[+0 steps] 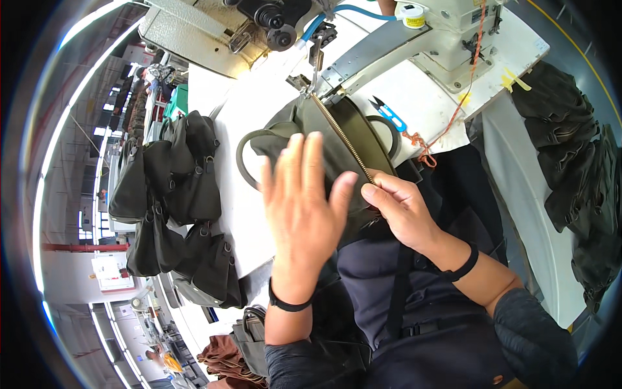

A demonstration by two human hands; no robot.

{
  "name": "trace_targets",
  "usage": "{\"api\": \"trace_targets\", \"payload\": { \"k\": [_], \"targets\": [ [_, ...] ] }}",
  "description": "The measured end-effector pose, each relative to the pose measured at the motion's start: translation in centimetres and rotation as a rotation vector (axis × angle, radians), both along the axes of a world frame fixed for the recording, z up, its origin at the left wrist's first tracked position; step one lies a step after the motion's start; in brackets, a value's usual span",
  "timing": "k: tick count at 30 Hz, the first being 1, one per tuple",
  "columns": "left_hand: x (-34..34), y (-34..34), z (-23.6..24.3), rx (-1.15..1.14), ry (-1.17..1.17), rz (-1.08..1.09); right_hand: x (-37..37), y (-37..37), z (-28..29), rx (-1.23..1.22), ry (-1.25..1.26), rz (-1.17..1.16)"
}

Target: The person operates an industrial sewing machine to stitch a green fabric bag. They guide the bag under the needle, aligning the zipper and edges, and sew along the seams. The person handles the bag to position it for stitching and inspects the work periodically.

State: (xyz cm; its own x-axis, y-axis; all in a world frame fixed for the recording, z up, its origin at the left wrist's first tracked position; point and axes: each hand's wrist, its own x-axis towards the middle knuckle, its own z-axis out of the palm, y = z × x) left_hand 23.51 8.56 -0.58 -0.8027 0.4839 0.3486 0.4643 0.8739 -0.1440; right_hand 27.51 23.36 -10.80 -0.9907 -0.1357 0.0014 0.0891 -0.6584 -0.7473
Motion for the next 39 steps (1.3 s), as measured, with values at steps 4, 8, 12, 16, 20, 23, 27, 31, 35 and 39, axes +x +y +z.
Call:
{"api": "trace_targets", "payload": {
  "k": [4,8,12,16,20,23,27,31,35,39],
  "targets": [
    [1.5,0.6,-0.8,0.100,-0.122,0.025,0.4,-0.9,0.5,-0.347,-0.091,0.032],
    [2.1,1.3,0.2,0.071,-0.158,0.020,0.3,-0.5,0.7,-0.500,-0.088,0.054],
    [1.9,1.1,-0.3,0.077,-0.180,0.032,0.5,-0.2,0.8,-0.385,-0.068,0.053],
    [1.7,1.1,-0.6,0.096,-0.210,0.037,0.5,0.4,0.7,-0.229,-0.042,0.035],
    [1.5,1.2,-0.4,0.124,-0.236,0.041,0.4,0.4,0.5,-0.085,0.027,0.009],
    [1.3,1.1,-0.3,0.135,-0.243,0.051,0.3,0.2,0.2,-0.057,0.065,-0.005],
    [0.4,1.0,-0.5,0.148,-0.227,0.067,-0.7,0.1,0.1,-0.017,0.109,-0.019],
    [-0.6,1.1,-0.4,0.160,-0.215,0.069,-1.4,-0.2,0.0,-0.049,0.070,-0.012],
    [-1.3,1.0,-0.5,0.170,-0.190,0.062,-2.3,-0.2,0.3,-0.039,0.073,-0.005],
    [-2.6,0.9,-0.9,0.196,-0.185,0.073,-3.4,-0.6,0.6,-0.103,0.018,-0.025]
  ]
}}
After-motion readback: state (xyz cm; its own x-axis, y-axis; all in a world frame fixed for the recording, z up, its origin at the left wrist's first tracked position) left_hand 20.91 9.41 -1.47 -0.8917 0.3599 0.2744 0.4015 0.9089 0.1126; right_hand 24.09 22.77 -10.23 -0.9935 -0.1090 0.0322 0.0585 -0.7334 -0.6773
